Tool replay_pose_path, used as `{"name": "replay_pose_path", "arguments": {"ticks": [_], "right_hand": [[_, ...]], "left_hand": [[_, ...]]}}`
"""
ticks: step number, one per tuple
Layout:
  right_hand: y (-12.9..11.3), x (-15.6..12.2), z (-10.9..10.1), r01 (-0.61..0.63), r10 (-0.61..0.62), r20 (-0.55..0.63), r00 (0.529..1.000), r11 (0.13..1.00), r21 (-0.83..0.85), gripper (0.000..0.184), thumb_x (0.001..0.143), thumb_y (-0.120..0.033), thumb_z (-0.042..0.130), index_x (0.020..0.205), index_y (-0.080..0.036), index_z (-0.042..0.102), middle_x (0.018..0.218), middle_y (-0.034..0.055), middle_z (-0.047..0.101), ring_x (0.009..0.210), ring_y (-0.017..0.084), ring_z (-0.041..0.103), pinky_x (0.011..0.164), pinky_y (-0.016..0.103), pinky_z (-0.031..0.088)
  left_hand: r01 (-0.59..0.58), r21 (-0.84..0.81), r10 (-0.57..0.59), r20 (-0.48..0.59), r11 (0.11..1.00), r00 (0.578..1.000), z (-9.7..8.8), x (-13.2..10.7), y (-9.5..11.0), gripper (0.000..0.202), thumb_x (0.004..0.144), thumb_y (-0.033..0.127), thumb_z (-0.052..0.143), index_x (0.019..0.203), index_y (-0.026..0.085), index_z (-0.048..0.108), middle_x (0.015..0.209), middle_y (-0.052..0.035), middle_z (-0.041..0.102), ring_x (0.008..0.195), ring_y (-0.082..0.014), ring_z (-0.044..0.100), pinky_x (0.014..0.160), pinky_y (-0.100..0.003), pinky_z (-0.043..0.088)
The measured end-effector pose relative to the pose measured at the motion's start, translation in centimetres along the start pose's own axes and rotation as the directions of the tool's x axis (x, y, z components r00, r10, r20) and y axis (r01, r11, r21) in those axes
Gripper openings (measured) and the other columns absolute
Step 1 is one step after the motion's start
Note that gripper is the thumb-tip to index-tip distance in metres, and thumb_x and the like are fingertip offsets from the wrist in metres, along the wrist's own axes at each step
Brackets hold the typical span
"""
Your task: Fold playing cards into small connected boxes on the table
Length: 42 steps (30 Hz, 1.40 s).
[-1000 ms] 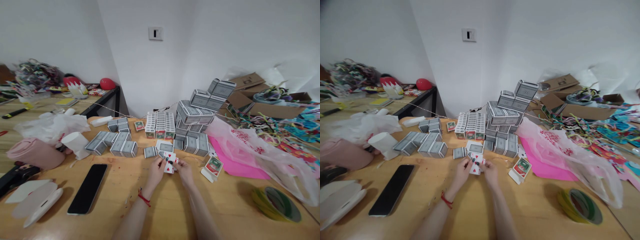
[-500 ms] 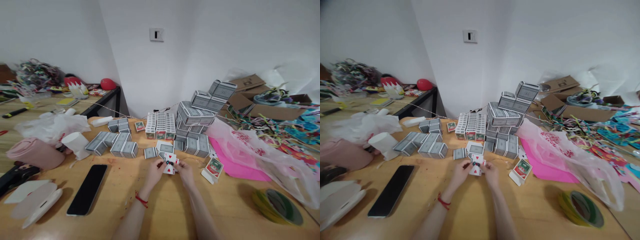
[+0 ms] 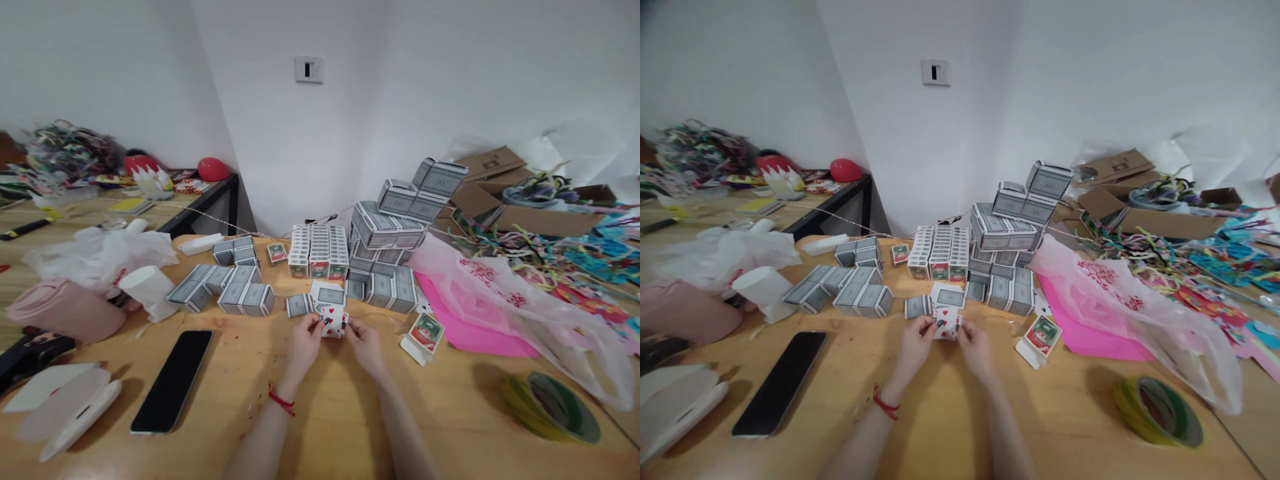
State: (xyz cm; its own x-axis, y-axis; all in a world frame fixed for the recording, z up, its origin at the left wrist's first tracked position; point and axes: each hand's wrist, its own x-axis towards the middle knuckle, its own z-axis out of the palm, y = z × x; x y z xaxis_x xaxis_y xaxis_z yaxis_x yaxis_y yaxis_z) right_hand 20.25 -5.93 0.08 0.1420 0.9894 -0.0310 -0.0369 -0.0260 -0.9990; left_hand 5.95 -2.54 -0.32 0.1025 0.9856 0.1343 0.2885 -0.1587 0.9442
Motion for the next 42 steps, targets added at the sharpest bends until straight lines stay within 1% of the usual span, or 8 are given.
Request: {"name": "replay_pose_path", "arguments": {"ticks": [5,12,15,18,20,27,36,42], "right_hand": [[0.6,-0.2,0.3,0.054,-0.082,-0.139,0.987,0.980,-0.189,0.032,0.074,-0.043,0.052,0.090,-0.020,0.066,0.083,0.0064,0.070,0.077,0.023,0.061,0.070,0.031,0.045],[1.5,-0.7,1.1,-0.083,-0.088,-0.385,0.919,0.910,-0.406,0.030,0.076,-0.043,0.050,0.087,-0.021,0.065,0.069,0.0074,0.068,0.058,0.020,0.060,0.054,0.027,0.039],[1.5,-0.6,1.2,-0.046,-0.077,-0.344,0.936,0.940,-0.337,0.033,0.075,-0.046,0.051,0.091,-0.020,0.064,0.076,0.0077,0.069,0.064,0.021,0.062,0.059,0.028,0.043],[1.5,-0.3,0.9,0.066,-0.109,-0.266,0.958,0.984,-0.167,0.043,0.072,-0.047,0.055,0.105,-0.020,0.060,0.104,0.0093,0.066,0.091,0.023,0.062,0.077,0.031,0.047],[1.4,-0.1,0.6,0.101,-0.127,-0.256,0.958,0.989,-0.110,0.046,0.071,-0.046,0.056,0.107,-0.019,0.058,0.112,0.0101,0.063,0.101,0.023,0.059,0.086,0.033,0.045],[1.4,-0.1,0.3,0.100,-0.137,-0.245,0.960,0.983,-0.155,0.033,0.075,-0.044,0.053,0.095,-0.018,0.061,0.095,0.0104,0.069,0.086,0.024,0.064,0.077,0.033,0.047],[0.4,-0.7,1.0,0.087,-0.192,-0.316,0.929,0.944,-0.320,0.035,0.081,-0.044,0.044,0.094,-0.016,0.061,0.091,0.0105,0.070,0.081,0.021,0.066,0.071,0.031,0.050],[0.7,-0.8,0.9,0.067,-0.195,-0.347,0.917,0.935,-0.347,0.036,0.081,-0.047,0.042,0.083,-0.017,0.062,0.079,0.0094,0.071,0.072,0.020,0.066,0.064,0.030,0.050]], "left_hand": [[-0.038,0.096,0.037,0.011,0.995,0.999,0.7,-1.1,0.6,0.018,0.078,0.032,0.049,0.070,0.018,0.056,0.063,-0.0009,0.061,0.057,-0.0136,0.056,0.054,-0.022,0.040],[-0.196,0.378,0.195,0.043,0.905,0.980,2.1,-2.8,0.5,0.021,0.083,0.032,0.044,0.081,0.020,0.062,0.071,-0.0058,0.068,0.059,-0.0154,0.060,0.057,-0.024,0.039],[-0.208,0.376,0.209,0.040,0.903,0.977,1.9,-2.6,0.4,0.023,0.084,0.032,0.043,0.081,0.019,0.062,0.071,-0.0057,0.068,0.060,-0.0152,0.061,0.057,-0.023,0.039],[-0.195,0.366,0.195,0.038,0.910,0.980,1.5,-2.2,0.4,0.022,0.084,0.032,0.044,0.079,0.019,0.061,0.070,-0.0052,0.068,0.057,-0.0146,0.060,0.054,-0.023,0.038],[-0.188,0.352,0.186,0.041,0.917,0.982,1.3,-2.0,0.4,0.021,0.083,0.031,0.045,0.079,0.019,0.061,0.071,-0.0050,0.068,0.056,-0.0143,0.059,0.054,-0.023,0.037],[-0.183,0.344,0.178,0.047,0.921,0.983,1.3,-2.1,0.5,0.020,0.083,0.031,0.046,0.080,0.019,0.061,0.071,-0.0046,0.069,0.058,-0.0142,0.061,0.054,-0.022,0.039],[-0.301,0.431,0.313,0.045,0.851,0.949,1.6,-2.6,0.7,0.019,0.085,0.025,0.044,0.078,0.018,0.061,0.068,-0.0027,0.068,0.057,-0.0130,0.061,0.054,-0.021,0.040],[-0.359,0.499,0.384,0.057,0.789,0.922,1.7,-2.8,0.4,0.016,0.084,0.020,0.046,0.080,0.018,0.061,0.067,-0.0020,0.068,0.058,-0.0130,0.061,0.054,-0.021,0.039]]}}
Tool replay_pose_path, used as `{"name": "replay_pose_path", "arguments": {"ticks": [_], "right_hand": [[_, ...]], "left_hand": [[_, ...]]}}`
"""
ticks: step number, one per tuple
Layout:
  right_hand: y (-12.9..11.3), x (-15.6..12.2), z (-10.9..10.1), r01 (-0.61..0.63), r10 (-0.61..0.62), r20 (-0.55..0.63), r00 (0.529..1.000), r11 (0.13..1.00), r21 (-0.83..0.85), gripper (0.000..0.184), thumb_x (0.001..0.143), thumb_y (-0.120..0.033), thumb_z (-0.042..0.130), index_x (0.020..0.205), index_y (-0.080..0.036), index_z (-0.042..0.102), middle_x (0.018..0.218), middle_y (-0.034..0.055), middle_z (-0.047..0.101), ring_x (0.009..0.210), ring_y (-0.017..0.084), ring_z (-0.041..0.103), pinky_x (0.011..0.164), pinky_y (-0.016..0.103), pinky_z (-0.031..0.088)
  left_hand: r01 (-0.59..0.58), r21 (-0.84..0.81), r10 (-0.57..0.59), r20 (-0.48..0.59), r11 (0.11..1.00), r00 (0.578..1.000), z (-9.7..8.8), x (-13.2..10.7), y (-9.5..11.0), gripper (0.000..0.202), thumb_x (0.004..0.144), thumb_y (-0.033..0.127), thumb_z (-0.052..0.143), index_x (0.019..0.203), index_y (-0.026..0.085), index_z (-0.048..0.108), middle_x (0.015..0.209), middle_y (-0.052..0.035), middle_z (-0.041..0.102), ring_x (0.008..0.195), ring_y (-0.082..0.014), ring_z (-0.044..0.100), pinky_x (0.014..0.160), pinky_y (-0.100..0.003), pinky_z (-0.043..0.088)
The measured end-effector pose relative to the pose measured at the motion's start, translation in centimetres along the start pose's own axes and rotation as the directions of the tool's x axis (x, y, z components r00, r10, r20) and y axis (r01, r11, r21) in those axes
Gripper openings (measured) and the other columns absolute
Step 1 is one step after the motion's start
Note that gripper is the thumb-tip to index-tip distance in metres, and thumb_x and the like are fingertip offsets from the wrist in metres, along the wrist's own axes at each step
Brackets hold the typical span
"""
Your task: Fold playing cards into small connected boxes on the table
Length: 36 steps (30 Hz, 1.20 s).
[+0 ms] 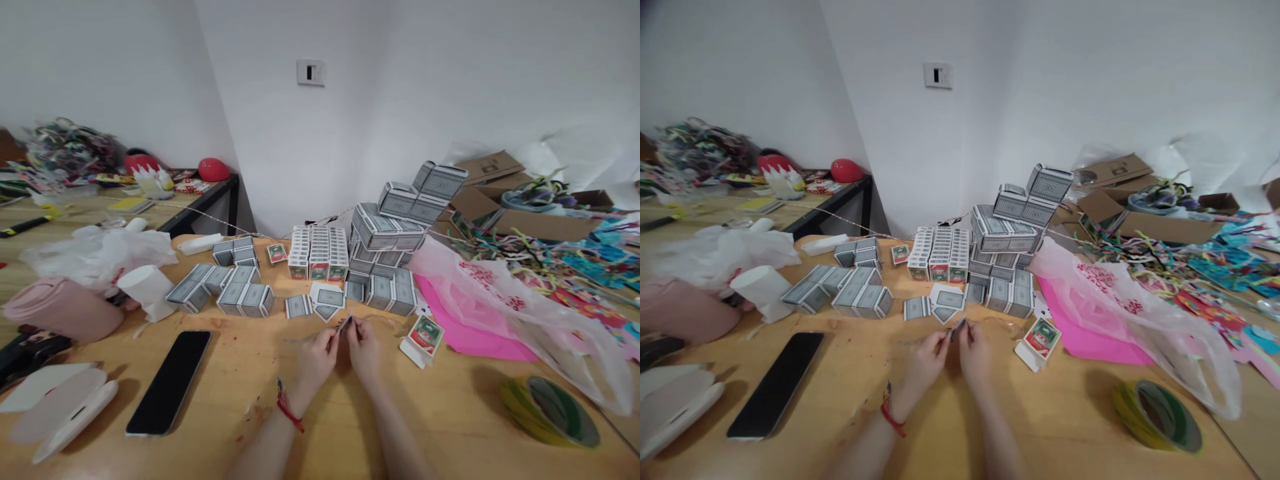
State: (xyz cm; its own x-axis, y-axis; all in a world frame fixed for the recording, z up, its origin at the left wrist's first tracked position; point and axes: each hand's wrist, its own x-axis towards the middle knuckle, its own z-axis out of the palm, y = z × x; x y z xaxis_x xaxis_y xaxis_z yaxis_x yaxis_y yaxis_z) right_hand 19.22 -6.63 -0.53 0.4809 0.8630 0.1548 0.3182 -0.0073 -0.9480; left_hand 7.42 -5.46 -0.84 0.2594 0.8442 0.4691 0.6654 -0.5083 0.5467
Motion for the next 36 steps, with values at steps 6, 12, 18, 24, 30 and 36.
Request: {"name": "replay_pose_path", "arguments": {"ticks": [6,12,18,24,30,36], "right_hand": [[0.8,0.5,0.0,-0.025,0.024,0.021,1.000,0.997,0.067,0.034,0.078,-0.048,0.048,0.083,-0.017,0.061,0.085,0.0107,0.070,0.077,0.021,0.066,0.067,0.030,0.050],[1.3,1.1,-0.6,0.004,-0.017,0.116,0.993,0.993,0.117,0.044,0.078,-0.049,0.047,0.101,-0.015,0.061,0.101,0.0119,0.068,0.092,0.023,0.064,0.079,0.035,0.049],[1.0,0.9,-0.7,0.017,-0.014,0.087,0.996,0.999,-0.031,0.042,0.079,-0.047,0.045,0.097,-0.015,0.065,0.095,0.0112,0.070,0.086,0.024,0.065,0.074,0.033,0.051],[0.7,0.2,-0.2,0.018,-0.017,0.017,1.000,0.997,-0.078,0.038,0.082,-0.043,0.041,0.097,-0.017,0.065,0.097,0.0109,0.070,0.087,0.023,0.065,0.074,0.033,0.051],[0.6,0.1,-0.1,-0.022,0.023,0.012,1.000,0.997,-0.071,0.040,0.082,-0.045,0.040,0.096,-0.015,0.063,0.094,0.0121,0.070,0.086,0.023,0.066,0.076,0.034,0.050],[0.9,0.4,0.0,-0.022,0.022,0.020,1.000,1.000,-0.023,0.043,0.081,-0.048,0.042,0.099,-0.015,0.063,0.097,0.0124,0.069,0.088,0.023,0.065,0.077,0.034,0.050]], "left_hand": [[-0.014,0.047,0.014,-0.004,0.999,1.000,0.0,-0.1,0.0,0.017,0.085,0.020,0.045,0.078,0.019,0.060,0.065,-0.0016,0.067,0.056,-0.0131,0.060,0.053,-0.022,0.038],[0.016,-0.008,-0.016,-0.001,1.000,1.000,-0.4,0.3,-0.2,0.015,0.085,0.020,0.045,0.080,0.018,0.060,0.068,-0.0025,0.068,0.059,-0.0133,0.062,0.053,-0.021,0.039],[0.018,0.002,-0.018,0.013,1.000,1.000,-0.3,0.3,-0.2,0.016,0.085,0.020,0.045,0.079,0.019,0.060,0.067,-0.0020,0.068,0.057,-0.0130,0.062,0.052,-0.021,0.038],[-0.023,0.046,0.022,0.030,0.999,0.999,-0.4,0.1,0.3,0.018,0.085,0.018,0.043,0.075,0.019,0.059,0.062,-0.0010,0.066,0.053,-0.0123,0.060,0.051,-0.021,0.037],[-0.050,0.043,0.048,0.036,0.998,0.998,-0.7,0.2,0.6,0.022,0.085,0.018,0.041,0.071,0.019,0.058,0.058,-0.0006,0.065,0.051,-0.0114,0.058,0.050,-0.021,0.036],[-0.020,0.037,0.020,0.002,0.999,1.000,-0.7,0.1,0.3,0.019,0.084,0.019,0.043,0.075,0.018,0.059,0.061,-0.0020,0.065,0.054,-0.0123,0.059,0.051,-0.021,0.037]]}}
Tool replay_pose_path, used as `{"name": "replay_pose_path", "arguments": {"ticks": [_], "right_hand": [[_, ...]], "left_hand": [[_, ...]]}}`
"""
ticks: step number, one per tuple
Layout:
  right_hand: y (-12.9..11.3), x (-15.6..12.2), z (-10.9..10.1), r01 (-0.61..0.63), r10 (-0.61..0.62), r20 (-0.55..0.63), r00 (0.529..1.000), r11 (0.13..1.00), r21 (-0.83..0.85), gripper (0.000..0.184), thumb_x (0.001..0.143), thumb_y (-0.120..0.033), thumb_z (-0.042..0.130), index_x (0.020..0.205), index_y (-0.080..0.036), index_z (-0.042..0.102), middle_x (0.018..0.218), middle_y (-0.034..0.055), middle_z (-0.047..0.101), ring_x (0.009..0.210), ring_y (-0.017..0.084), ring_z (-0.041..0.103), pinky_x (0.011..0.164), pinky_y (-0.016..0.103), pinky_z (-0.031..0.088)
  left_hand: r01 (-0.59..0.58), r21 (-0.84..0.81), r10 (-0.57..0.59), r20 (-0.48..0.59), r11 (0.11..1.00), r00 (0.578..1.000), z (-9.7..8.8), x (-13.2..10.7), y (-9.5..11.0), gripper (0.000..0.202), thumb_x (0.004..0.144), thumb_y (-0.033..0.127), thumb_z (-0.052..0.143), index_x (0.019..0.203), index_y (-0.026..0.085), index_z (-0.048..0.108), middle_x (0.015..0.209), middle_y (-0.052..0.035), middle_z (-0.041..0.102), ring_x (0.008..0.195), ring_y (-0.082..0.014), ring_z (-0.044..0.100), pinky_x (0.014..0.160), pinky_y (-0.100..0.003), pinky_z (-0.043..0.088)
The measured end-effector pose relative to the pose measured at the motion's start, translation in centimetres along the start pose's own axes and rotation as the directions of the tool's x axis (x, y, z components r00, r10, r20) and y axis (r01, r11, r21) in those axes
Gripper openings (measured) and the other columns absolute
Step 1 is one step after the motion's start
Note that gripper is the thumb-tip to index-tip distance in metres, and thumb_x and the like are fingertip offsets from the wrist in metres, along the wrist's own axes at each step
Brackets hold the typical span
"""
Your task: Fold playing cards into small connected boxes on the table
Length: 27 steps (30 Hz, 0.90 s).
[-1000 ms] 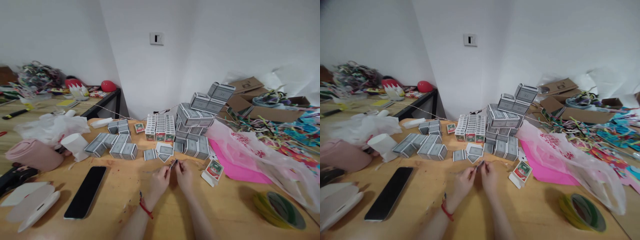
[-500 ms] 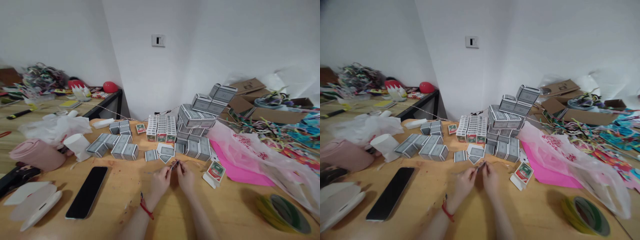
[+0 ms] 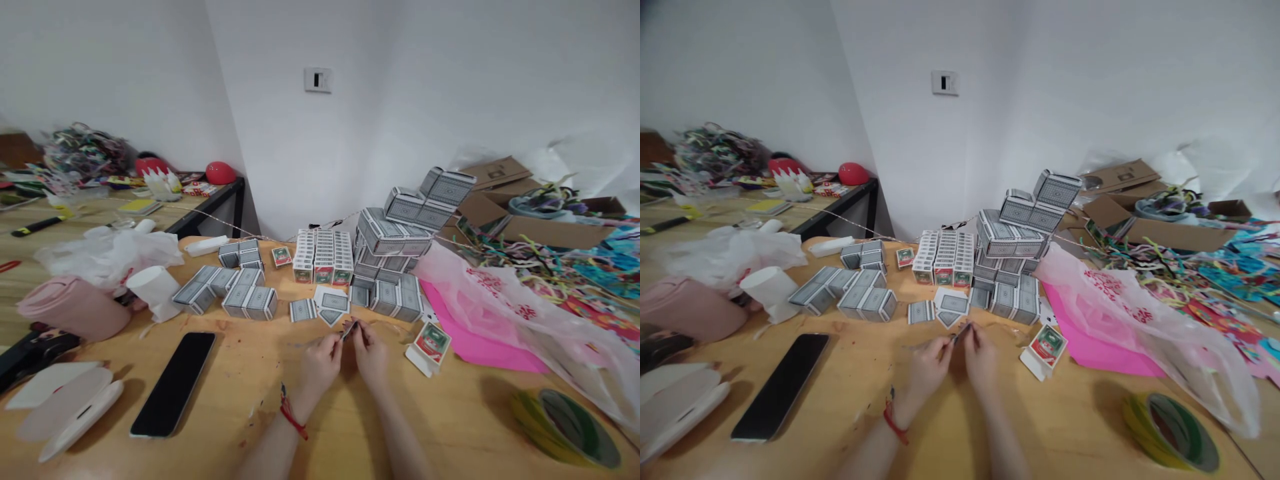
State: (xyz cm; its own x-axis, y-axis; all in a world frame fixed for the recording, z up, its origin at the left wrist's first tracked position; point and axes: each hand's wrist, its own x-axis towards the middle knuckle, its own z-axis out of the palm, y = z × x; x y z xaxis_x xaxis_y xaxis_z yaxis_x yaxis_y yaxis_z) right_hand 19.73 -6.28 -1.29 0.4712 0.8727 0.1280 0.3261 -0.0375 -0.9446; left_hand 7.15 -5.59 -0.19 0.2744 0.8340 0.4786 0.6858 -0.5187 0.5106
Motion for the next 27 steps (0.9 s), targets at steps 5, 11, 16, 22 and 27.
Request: {"name": "replay_pose_path", "arguments": {"ticks": [5,11,16,22,27], "right_hand": [[0.11,0.07,-0.16,0.034,-0.034,0.007,0.999,0.999,-0.017,0.038,0.080,-0.046,0.044,0.093,-0.017,0.065,0.091,0.0106,0.071,0.080,0.023,0.066,0.072,0.033,0.050],[0.05,-0.11,0.01,0.029,-0.029,0.001,1.000,0.999,-0.016,0.039,0.079,-0.046,0.045,0.093,-0.017,0.065,0.092,0.0108,0.070,0.082,0.023,0.066,0.072,0.032,0.050],[0.03,0.11,-0.01,0.020,-0.022,0.093,0.995,1.000,0.022,0.036,0.077,-0.046,0.048,0.086,-0.017,0.066,0.085,0.0085,0.071,0.080,0.023,0.066,0.068,0.031,0.050],[-0.22,-0.38,0.05,0.061,-0.056,0.031,0.998,0.978,-0.200,0.039,0.081,-0.047,0.041,0.080,-0.018,0.066,0.072,0.0074,0.070,0.063,0.019,0.065,0.055,0.026,0.047],[0.14,-0.70,0.51,0.042,-0.088,-0.108,0.990,0.927,-0.373,0.043,0.081,-0.050,0.039,0.082,-0.016,0.066,0.074,0.0116,0.070,0.061,0.021,0.064,0.055,0.029,0.046]], "left_hand": [[-0.002,0.003,0.002,0.004,1.000,1.000,-0.04,-0.02,0.17,0.020,0.084,0.019,0.042,0.074,0.019,0.060,0.061,-0.0020,0.066,0.053,-0.0126,0.059,0.051,-0.022,0.038],[0.027,-0.046,-0.028,-0.018,0.999,0.999,-0.09,-0.06,0.20,0.019,0.084,0.019,0.044,0.074,0.019,0.061,0.061,-0.0018,0.066,0.052,-0.0122,0.059,0.050,-0.021,0.038],[0.070,-0.105,-0.074,-0.035,0.992,0.997,0.03,-0.04,-0.19,0.016,0.083,0.020,0.046,0.077,0.018,0.061,0.066,-0.0025,0.068,0.056,-0.0121,0.061,0.053,-0.020,0.040],[0.072,-0.103,-0.075,-0.026,0.992,0.997,0.23,-0.04,0.13,0.020,0.084,0.022,0.044,0.076,0.019,0.062,0.063,-0.0025,0.067,0.055,-0.0124,0.061,0.052,-0.021,0.040],[0.093,-0.154,-0.095,-0.001,0.984,0.996,0.68,0.00,0.32,0.021,0.084,0.024,0.044,0.075,0.019,0.063,0.062,-0.0024,0.067,0.052,-0.0116,0.060,0.050,-0.020,0.040]]}}
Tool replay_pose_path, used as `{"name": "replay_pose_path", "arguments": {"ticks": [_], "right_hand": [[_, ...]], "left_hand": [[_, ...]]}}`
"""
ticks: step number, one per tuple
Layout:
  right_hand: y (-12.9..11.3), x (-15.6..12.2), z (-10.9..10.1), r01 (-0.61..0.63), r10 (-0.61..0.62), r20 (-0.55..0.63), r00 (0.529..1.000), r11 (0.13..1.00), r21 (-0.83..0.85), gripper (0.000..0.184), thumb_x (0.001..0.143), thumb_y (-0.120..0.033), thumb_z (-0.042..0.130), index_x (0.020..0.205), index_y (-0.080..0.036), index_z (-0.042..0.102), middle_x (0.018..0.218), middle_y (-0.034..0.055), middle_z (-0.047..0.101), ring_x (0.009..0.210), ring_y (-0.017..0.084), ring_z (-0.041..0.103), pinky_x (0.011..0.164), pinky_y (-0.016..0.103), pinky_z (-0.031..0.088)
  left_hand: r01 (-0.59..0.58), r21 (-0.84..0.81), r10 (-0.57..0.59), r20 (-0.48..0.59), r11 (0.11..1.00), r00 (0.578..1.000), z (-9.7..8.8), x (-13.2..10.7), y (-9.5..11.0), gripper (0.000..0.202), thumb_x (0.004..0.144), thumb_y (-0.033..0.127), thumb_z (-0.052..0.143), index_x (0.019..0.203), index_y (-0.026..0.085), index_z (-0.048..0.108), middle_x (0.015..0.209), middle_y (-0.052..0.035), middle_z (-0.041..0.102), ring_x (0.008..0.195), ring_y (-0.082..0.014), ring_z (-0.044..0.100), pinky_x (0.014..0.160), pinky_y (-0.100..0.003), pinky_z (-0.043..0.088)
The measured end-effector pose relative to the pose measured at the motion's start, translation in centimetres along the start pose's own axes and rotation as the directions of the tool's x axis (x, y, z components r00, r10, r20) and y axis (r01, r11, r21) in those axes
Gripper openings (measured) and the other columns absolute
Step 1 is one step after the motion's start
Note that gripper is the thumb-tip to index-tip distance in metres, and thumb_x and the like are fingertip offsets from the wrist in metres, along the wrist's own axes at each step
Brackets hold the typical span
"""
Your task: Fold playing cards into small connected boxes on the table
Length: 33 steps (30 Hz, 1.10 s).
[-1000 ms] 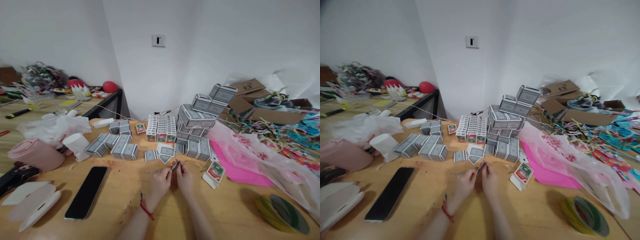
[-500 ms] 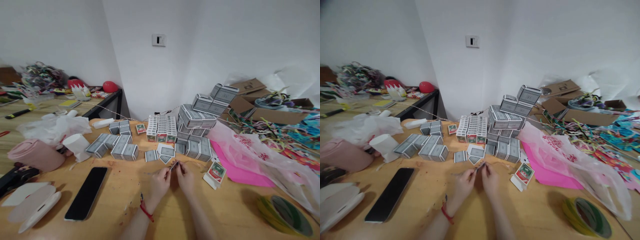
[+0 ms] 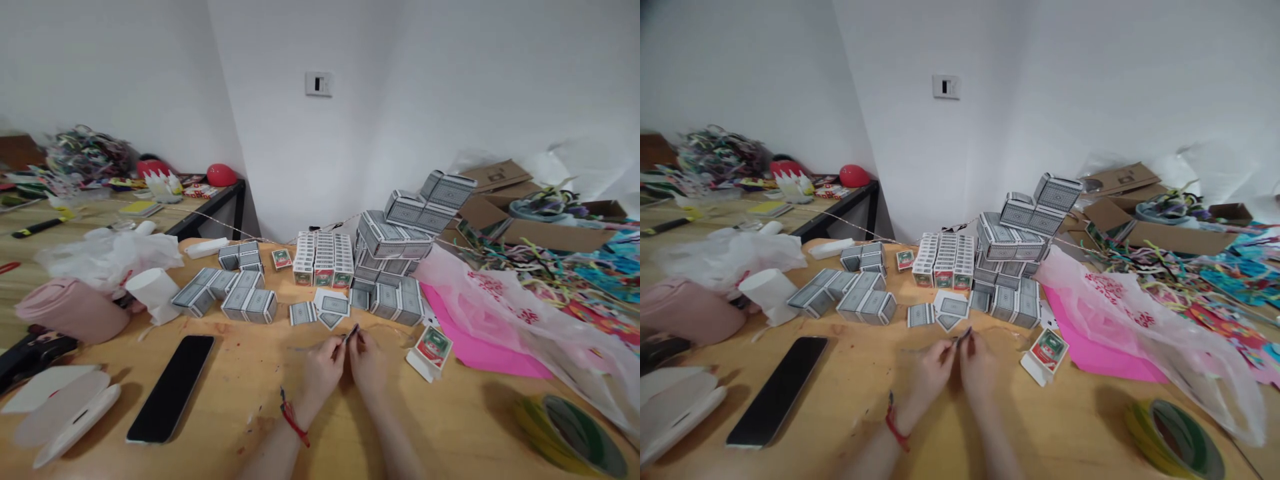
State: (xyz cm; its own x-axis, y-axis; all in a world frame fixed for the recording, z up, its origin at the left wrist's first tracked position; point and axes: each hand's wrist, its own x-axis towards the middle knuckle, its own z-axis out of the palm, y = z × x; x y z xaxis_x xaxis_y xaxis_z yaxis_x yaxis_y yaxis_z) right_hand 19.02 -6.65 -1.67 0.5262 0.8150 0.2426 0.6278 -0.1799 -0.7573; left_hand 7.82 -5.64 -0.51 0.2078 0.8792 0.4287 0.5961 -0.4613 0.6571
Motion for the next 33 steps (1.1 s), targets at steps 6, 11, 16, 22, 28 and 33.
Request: {"name": "replay_pose_path", "arguments": {"ticks": [6,11,16,22,28,33], "right_hand": [[-0.3,0.7,-0.5,-0.025,-0.020,0.143,0.989,0.952,0.307,0.036,0.078,-0.044,0.045,0.088,-0.018,0.067,0.083,0.0084,0.072,0.073,0.021,0.067,0.064,0.030,0.051],[-0.5,1.0,-0.8,-0.012,-0.057,0.208,0.976,0.949,0.314,0.032,0.077,-0.042,0.047,0.080,-0.018,0.068,0.078,0.0076,0.072,0.070,0.022,0.066,0.062,0.030,0.051],[0.0,0.5,-0.2,0.081,-0.093,0.129,0.987,0.992,0.099,0.035,0.081,-0.041,0.042,0.082,-0.015,0.067,0.078,0.0107,0.070,0.067,0.021,0.065,0.063,0.031,0.049],[-0.1,0.6,-0.3,0.058,-0.081,0.105,0.991,0.977,0.205,0.031,0.079,-0.040,0.046,0.085,-0.017,0.067,0.083,0.0092,0.071,0.072,0.020,0.065,0.068,0.031,0.050],[-0.2,1.3,-0.9,0.008,-0.078,0.192,0.978,0.939,0.345,0.028,0.074,-0.039,0.052,0.081,-0.017,0.068,0.079,0.0080,0.071,0.068,0.020,0.065,0.063,0.030,0.051],[0.0,1.3,-0.9,0.055,-0.112,0.195,0.974,0.960,0.275,0.028,0.076,-0.038,0.049,0.075,-0.017,0.067,0.075,0.0078,0.070,0.065,0.019,0.064,0.062,0.029,0.050]], "left_hand": [[0.182,-0.196,-0.187,-0.007,0.964,0.982,-0.6,0.8,-0.2,0.020,0.081,0.027,0.046,0.072,0.017,0.060,0.064,-0.0022,0.067,0.056,-0.0125,0.061,0.053,-0.020,0.044],[0.265,-0.302,-0.282,-0.016,0.916,0.959,-1.0,1.4,-0.2,0.017,0.079,0.027,0.048,0.073,0.016,0.059,0.067,-0.0033,0.067,0.057,-0.0132,0.061,0.053,-0.021,0.046],[0.219,-0.262,-0.219,0.031,0.940,0.975,-0.4,0.9,-0.2,0.018,0.080,0.028,0.048,0.071,0.017,0.059,0.066,-0.0021,0.066,0.058,-0.0124,0.061,0.055,-0.020,0.046],[0.199,-0.254,-0.209,-0.010,0.946,0.978,-0.6,0.8,-0.2,0.019,0.081,0.029,0.047,0.073,0.017,0.060,0.067,-0.0026,0.066,0.060,-0.0126,0.061,0.057,-0.021,0.046],[0.208,-0.287,-0.221,-0.015,0.935,0.975,-1.1,1.0,-0.1,0.020,0.081,0.030,0.046,0.073,0.017,0.060,0.067,-0.0027,0.066,0.061,-0.0130,0.062,0.057,-0.021,0.047],[0.202,-0.281,-0.221,-0.036,0.938,0.975,-1.0,1.1,-0.2,0.019,0.081,0.027,0.047,0.073,0.016,0.060,0.067,-0.0024,0.066,0.061,-0.0124,0.062,0.060,-0.021,0.047]]}}
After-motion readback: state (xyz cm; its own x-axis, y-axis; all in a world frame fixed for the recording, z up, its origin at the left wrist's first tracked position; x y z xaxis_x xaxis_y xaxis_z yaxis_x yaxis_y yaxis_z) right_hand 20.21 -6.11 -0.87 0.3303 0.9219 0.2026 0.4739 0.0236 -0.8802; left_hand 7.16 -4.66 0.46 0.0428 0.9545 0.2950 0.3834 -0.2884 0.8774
